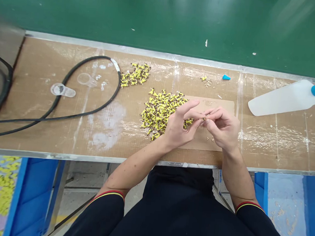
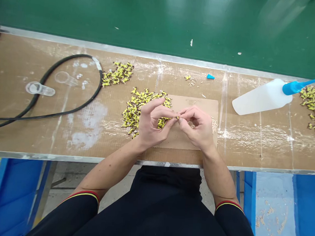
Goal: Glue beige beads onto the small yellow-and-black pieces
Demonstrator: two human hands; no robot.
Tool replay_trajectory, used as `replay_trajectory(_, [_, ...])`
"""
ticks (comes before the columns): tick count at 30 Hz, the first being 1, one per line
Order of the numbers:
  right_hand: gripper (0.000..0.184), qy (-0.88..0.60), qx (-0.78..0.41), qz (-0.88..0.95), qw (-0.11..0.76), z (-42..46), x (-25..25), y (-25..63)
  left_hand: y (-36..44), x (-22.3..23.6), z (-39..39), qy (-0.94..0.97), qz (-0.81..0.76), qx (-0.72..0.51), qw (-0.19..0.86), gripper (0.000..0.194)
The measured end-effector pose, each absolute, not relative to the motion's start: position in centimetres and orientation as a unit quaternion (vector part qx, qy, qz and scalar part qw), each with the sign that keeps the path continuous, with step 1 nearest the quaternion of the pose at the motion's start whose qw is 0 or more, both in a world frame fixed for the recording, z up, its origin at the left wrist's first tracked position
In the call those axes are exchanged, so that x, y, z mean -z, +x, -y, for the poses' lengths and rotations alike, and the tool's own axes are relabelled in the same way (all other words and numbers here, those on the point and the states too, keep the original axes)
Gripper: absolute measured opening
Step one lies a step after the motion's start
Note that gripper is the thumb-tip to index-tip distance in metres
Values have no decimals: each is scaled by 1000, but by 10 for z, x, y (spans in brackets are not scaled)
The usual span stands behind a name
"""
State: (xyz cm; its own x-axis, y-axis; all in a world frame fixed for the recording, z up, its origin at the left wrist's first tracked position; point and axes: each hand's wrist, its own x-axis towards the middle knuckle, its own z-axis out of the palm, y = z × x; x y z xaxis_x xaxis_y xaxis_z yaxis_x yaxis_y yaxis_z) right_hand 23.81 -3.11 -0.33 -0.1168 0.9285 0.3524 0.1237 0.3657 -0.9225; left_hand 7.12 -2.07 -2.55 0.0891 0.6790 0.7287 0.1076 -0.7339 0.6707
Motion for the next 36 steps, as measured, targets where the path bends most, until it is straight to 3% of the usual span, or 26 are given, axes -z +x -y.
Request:
replay_trajectory(4, [12,-408,-420,622,520,31,5,237,70,25,20,708,-280,-607,228,62])
replay_trajectory(12, [14,-384,-481,584,529,31,1,237,70,22,20,658,-274,-605,356,52])
replay_trajectory(17, [25,-388,-527,569,498,29,-2,242,66,20,19,682,-255,-594,342,50])
replay_trajectory(23, [24,-389,-531,568,495,27,-5,243,59,17,17,715,-246,-571,321,52])
replay_trajectory(36, [17,-379,-521,594,482,28,-4,243,54,19,16,707,-255,-524,401,43])
